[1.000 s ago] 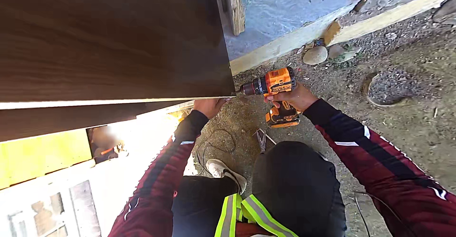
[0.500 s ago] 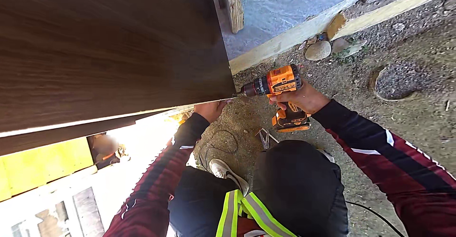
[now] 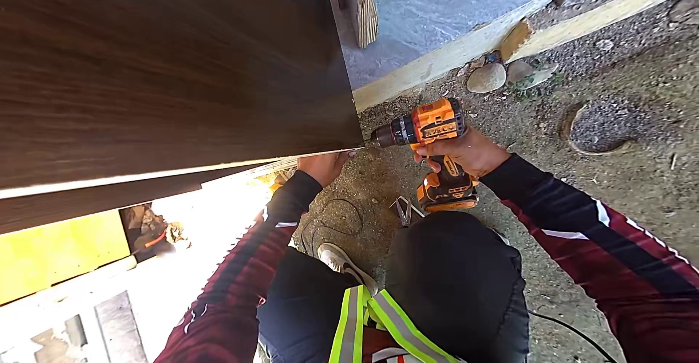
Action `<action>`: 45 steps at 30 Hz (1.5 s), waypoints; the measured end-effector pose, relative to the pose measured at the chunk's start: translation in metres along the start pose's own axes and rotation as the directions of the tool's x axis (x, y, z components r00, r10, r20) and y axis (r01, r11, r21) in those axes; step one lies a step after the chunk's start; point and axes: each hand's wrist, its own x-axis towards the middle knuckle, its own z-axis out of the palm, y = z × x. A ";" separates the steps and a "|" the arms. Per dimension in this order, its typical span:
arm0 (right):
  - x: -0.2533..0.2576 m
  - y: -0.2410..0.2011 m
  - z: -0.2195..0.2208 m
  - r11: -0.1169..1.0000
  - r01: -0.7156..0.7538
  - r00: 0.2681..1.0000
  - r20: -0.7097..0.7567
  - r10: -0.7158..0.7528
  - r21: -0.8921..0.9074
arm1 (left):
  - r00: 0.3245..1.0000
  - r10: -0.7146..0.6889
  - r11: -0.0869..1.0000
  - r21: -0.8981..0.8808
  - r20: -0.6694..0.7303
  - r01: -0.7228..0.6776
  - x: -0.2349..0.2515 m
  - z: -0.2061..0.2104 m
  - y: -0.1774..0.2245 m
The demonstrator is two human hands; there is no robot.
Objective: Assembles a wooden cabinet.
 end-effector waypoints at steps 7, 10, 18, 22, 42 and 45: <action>-0.001 0.008 0.002 1.000 0.012 1.000 -0.022 -0.012 0.006 | 1.000 -0.003 1.000 0.025 0.004 0.003 0.002 -0.002 0.001; 0.001 0.001 0.002 0.999 0.030 0.999 -0.027 -0.030 -0.015 | 1.000 0.010 0.999 0.035 -0.003 -0.010 0.004 -0.003 0.001; 0.002 -0.005 -0.003 1.000 0.024 1.000 -0.002 -0.025 -0.014 | 1.000 0.006 0.999 0.044 -0.001 -0.006 0.004 -0.001 -0.001; 0.002 -0.008 -0.004 1.000 0.010 1.000 0.008 -0.010 -0.026 | 0.999 -0.025 0.999 0.046 0.029 0.024 0.004 -0.002 0.000; -0.005 -0.015 -0.026 0.999 -0.011 1.000 0.021 0.011 -0.031 | 0.996 -0.029 0.995 0.097 0.080 0.021 0.011 -0.006 0.001; -0.004 -0.018 -0.029 0.998 -0.036 0.998 0.047 0.038 -0.052 | 0.990 -0.047 0.995 0.088 0.131 0.035 0.012 -0.010 0.002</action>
